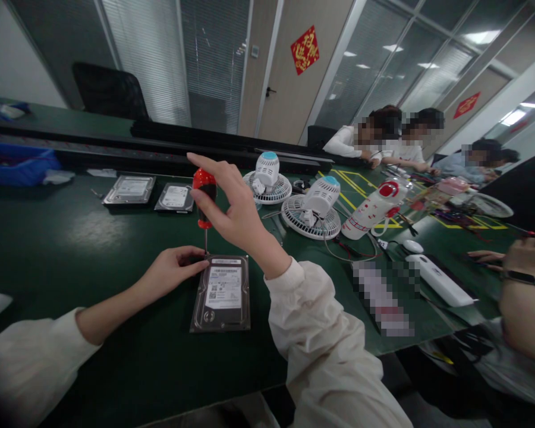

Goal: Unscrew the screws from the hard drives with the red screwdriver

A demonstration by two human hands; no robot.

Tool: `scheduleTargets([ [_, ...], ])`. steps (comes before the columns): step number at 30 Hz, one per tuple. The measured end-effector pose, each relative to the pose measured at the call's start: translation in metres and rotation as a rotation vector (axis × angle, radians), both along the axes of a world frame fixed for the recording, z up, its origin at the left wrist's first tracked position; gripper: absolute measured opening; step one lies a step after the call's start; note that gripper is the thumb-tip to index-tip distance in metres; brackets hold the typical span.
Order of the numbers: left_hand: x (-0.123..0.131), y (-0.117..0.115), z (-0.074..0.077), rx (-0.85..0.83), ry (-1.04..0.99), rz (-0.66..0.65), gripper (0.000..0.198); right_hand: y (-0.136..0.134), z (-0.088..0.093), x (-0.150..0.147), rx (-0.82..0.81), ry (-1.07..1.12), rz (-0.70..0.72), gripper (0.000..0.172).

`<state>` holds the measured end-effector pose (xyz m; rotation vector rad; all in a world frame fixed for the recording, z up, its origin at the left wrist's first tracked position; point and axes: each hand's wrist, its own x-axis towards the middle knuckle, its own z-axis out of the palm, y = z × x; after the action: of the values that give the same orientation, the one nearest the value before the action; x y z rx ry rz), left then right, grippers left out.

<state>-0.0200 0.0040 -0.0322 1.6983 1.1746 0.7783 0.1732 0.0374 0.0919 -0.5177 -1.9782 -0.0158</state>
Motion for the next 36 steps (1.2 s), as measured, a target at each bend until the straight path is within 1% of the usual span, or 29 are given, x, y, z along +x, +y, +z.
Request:
scheduleTargets([
  [2,0.0,0.0001,-0.0003,0.001,0.0,0.001,0.042,-0.0011,0.0013,0.0007,0.002,-0.008,-0.002,0.04],
  [7,0.0012,-0.0007,-0.0002,-0.006,-0.008,-0.002,0.041,-0.0011,0.0024,0.0022,0.003,-0.031,0.066,0.041],
  [10,0.0021,-0.0008,0.0005,-0.01,-0.013,0.003,0.04,-0.0007,0.0018,0.0022,0.04,0.004,0.012,0.037],
  [13,0.002,-0.0003,-0.0002,-0.007,-0.024,-0.003,0.039,-0.0003,0.0017,0.0028,0.026,0.01,-0.035,0.036],
  [17,0.0011,0.0004,-0.0032,-0.005,-0.035,-0.008,0.04,0.0002,0.0016,0.0031,0.001,-0.006,0.026,0.04],
  [20,0.0003,0.0003,-0.004,-0.002,-0.027,-0.002,0.041,0.0002,0.0007,0.0023,0.012,0.021,-0.013,0.037],
  [23,0.0001,-0.0001,-0.0034,0.001,-0.02,-0.002,0.041,-0.0004,0.0001,0.0018,0.01,0.021,-0.05,0.039],
  [28,0.0,0.0002,-0.0033,0.003,-0.021,-0.01,0.041,-0.0005,0.0013,0.0011,0.05,-0.031,0.053,0.042],
  [33,-0.0003,0.0009,-0.005,0.003,-0.022,-0.014,0.042,-0.0027,0.0027,0.0005,0.068,-0.026,-0.042,0.038],
  [36,0.0001,0.0013,-0.0065,0.005,-0.023,-0.01,0.042,-0.0037,0.0031,0.0004,0.051,-0.064,-0.001,0.041],
])
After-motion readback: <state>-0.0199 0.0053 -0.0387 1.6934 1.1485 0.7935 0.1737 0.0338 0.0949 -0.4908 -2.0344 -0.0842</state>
